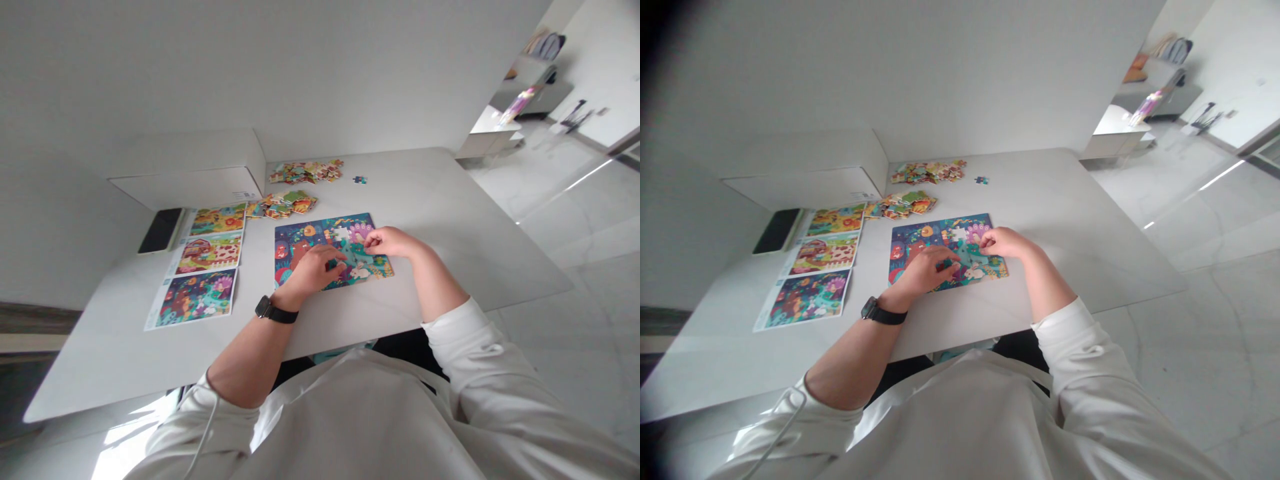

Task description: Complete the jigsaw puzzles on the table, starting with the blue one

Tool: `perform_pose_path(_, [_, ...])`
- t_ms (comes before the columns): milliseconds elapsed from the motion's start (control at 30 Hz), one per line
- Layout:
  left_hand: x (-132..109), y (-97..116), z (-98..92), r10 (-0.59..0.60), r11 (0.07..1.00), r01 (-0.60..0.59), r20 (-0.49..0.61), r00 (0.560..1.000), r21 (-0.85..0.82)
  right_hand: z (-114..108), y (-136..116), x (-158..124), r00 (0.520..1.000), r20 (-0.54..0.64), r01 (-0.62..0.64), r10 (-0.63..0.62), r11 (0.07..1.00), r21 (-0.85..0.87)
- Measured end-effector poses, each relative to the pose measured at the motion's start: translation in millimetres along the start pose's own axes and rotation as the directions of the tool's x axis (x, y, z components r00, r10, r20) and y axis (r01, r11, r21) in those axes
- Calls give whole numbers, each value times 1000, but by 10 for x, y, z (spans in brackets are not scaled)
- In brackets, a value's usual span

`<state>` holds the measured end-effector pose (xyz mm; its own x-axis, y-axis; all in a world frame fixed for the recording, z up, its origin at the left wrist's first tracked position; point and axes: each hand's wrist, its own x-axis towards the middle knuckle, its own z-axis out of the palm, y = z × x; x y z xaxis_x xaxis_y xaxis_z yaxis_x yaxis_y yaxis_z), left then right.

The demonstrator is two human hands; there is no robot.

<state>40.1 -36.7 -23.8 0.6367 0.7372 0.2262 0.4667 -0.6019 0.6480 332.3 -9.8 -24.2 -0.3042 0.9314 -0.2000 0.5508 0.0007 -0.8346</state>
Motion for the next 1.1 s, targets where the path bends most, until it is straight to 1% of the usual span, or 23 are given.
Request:
perform_pose_path(167, [-12,11,14,78,997,-78,37,996,-8,16,-6,0,1000,12,1,-1,999,-39])
perform_pose_path(267, [-24,17,25,115,993,-114,47,992,-20,27,-2,5,1000,-21,16,-18,998,-65])
perform_pose_path(400, [-34,55,22,148,989,-146,69,987,-30,44,1,5,997,-69,22,-32,989,-147])
perform_pose_path(567, [-33,78,20,176,984,-172,138,975,-44,65,-9,-13,996,-80,30,-46,981,-189])
perform_pose_path(700, [-37,40,48,193,981,-195,175,966,-8,85,-38,-31,996,-87,6,-25,978,-210])
perform_pose_path(867, [-43,-7,88,211,977,-215,166,963,3,101,-104,-56,995,-104,-21,-8,963,-269])
perform_pose_path(1000, [-36,-10,93,247,967,-254,164,955,28,110,-156,-66,995,-92,-65,37,945,-322])
perform_pose_path(1100, [-31,7,82,271,958,-282,167,948,48,134,-179,-53,990,-128,-106,60,915,-389])
